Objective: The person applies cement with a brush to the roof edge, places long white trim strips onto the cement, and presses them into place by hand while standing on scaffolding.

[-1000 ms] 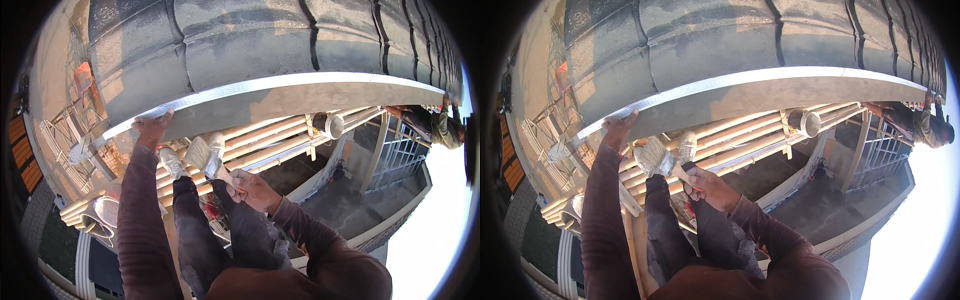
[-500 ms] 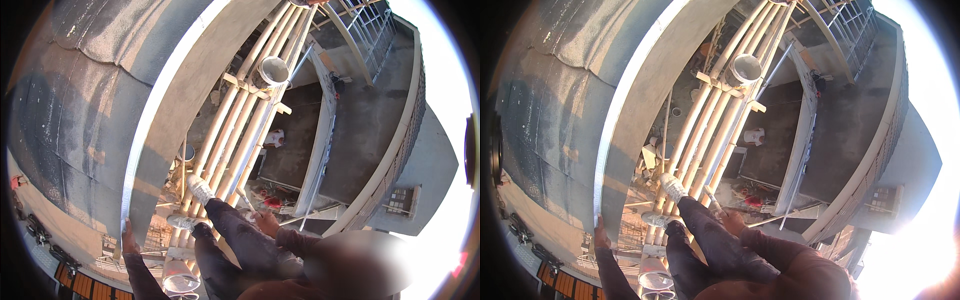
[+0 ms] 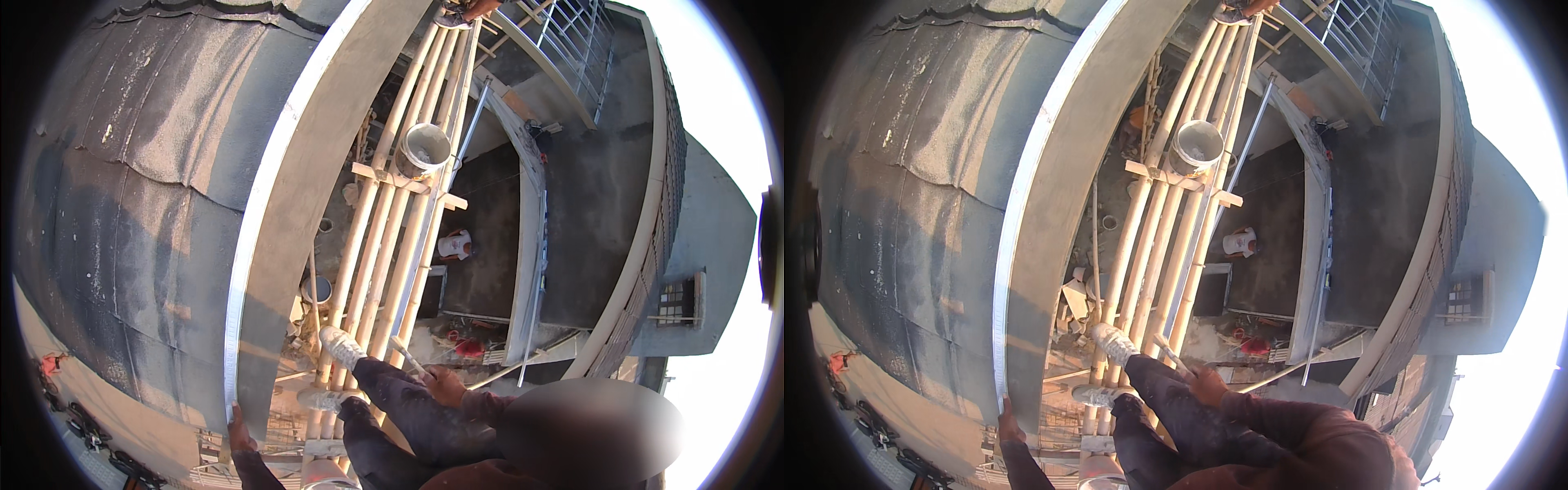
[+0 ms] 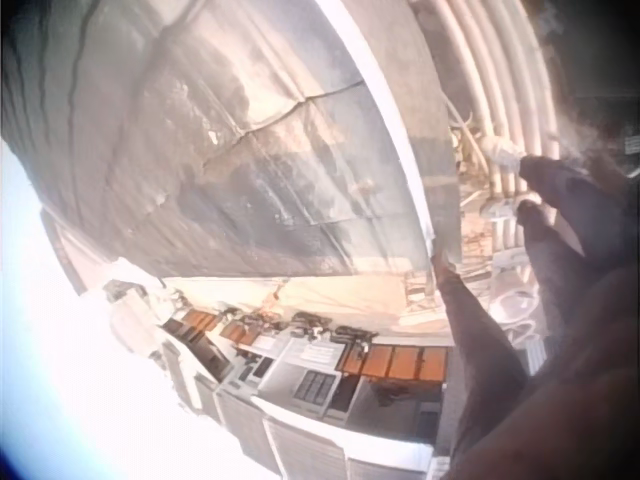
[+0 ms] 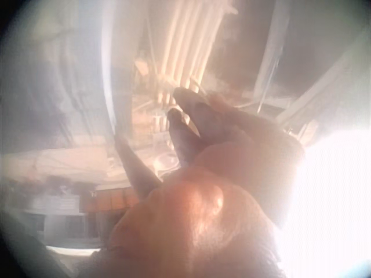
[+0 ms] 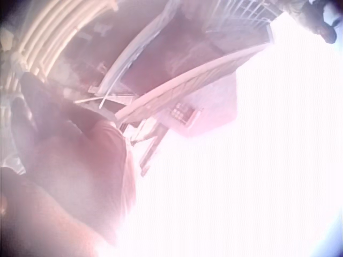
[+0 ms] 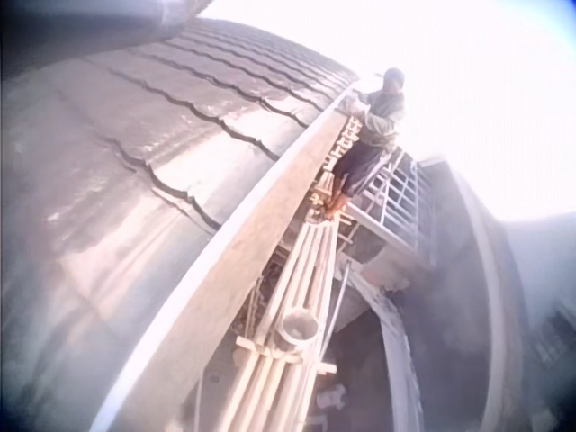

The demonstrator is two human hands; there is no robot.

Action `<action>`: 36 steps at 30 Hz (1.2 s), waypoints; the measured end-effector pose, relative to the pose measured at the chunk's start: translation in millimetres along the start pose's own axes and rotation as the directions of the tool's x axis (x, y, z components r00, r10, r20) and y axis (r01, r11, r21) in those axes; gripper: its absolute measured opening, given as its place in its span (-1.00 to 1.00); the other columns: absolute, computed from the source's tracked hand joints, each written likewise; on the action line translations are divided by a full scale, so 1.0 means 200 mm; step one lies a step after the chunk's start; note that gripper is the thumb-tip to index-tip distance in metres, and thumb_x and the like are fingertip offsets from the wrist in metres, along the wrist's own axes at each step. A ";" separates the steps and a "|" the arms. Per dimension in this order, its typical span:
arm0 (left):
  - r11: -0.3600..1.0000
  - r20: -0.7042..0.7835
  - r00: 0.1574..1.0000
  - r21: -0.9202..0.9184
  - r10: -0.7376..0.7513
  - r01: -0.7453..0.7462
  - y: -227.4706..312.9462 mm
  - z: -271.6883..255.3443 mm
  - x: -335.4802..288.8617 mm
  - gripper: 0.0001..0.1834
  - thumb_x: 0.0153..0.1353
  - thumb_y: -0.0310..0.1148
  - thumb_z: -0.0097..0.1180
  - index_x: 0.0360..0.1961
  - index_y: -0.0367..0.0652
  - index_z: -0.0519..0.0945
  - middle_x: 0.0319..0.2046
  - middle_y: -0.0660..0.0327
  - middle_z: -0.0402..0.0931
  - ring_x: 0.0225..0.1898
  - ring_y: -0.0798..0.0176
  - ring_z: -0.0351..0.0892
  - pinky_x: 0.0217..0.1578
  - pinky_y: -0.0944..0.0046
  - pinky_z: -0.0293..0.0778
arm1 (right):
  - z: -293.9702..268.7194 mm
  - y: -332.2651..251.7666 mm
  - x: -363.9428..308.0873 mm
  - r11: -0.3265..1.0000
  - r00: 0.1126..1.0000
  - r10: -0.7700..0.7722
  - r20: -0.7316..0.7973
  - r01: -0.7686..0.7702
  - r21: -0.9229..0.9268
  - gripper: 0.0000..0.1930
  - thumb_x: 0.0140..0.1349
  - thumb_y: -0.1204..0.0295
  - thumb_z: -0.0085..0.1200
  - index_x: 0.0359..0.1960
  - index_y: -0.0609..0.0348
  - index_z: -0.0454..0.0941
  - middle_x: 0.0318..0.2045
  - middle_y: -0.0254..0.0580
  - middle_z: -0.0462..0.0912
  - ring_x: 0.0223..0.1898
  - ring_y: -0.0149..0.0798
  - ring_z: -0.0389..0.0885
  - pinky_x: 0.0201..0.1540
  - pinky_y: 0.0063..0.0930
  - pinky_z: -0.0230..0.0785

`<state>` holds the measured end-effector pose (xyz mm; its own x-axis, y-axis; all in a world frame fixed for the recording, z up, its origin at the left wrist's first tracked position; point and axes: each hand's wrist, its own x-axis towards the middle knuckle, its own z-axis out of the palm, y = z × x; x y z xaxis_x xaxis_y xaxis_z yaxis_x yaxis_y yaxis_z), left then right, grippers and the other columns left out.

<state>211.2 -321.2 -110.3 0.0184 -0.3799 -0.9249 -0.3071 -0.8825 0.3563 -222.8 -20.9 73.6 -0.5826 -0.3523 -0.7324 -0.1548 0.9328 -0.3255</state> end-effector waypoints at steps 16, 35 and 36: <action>0.988 -0.080 0.987 -0.058 0.136 -0.141 -0.06 0.06 -0.01 -0.09 0.28 0.16 0.29 0.35 -0.42 0.38 0.24 0.06 0.46 0.24 0.20 0.42 0.20 0.21 0.37 | -0.02 -1.12 0.18 0.664 0.645 -0.745 -0.167 0.741 -0.102 -0.78 0.47 0.32 0.02 -0.15 0.26 0.44 -0.48 -0.05 0.49 -0.47 -0.11 0.53 -0.35 -0.23 0.38; 0.931 -0.167 0.985 0.350 -0.052 0.109 -0.01 0.12 0.01 0.49 0.08 0.70 -0.17 0.47 -0.62 -0.15 0.49 -0.50 -0.31 0.56 -0.45 -0.37 0.46 -0.41 -0.26 | 0.65 -0.46 -0.04 0.774 0.656 -0.429 0.622 0.622 -0.122 -0.71 0.43 0.25 0.10 -0.30 0.28 0.54 -0.54 -0.01 0.62 -0.51 -0.07 0.65 -0.40 -0.17 0.42; 0.911 -0.087 0.996 0.409 -0.011 0.046 -0.01 0.10 0.01 0.43 0.11 0.70 -0.25 0.47 -0.59 0.00 0.48 -0.49 -0.16 0.56 -0.46 -0.33 0.45 -0.42 -0.28 | 0.70 -0.46 0.00 0.755 0.632 -0.360 0.686 0.630 -0.184 -0.70 0.41 0.24 0.11 -0.31 0.29 0.53 -0.52 0.07 0.63 -0.47 0.06 0.66 -0.38 -0.11 0.43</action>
<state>192.5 -315.2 -114.6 0.1044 -0.3923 -0.9139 -0.6683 -0.7082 0.2277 -96.7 -116.7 20.1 0.2344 -0.6110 -0.7561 -0.6306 0.4964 -0.5966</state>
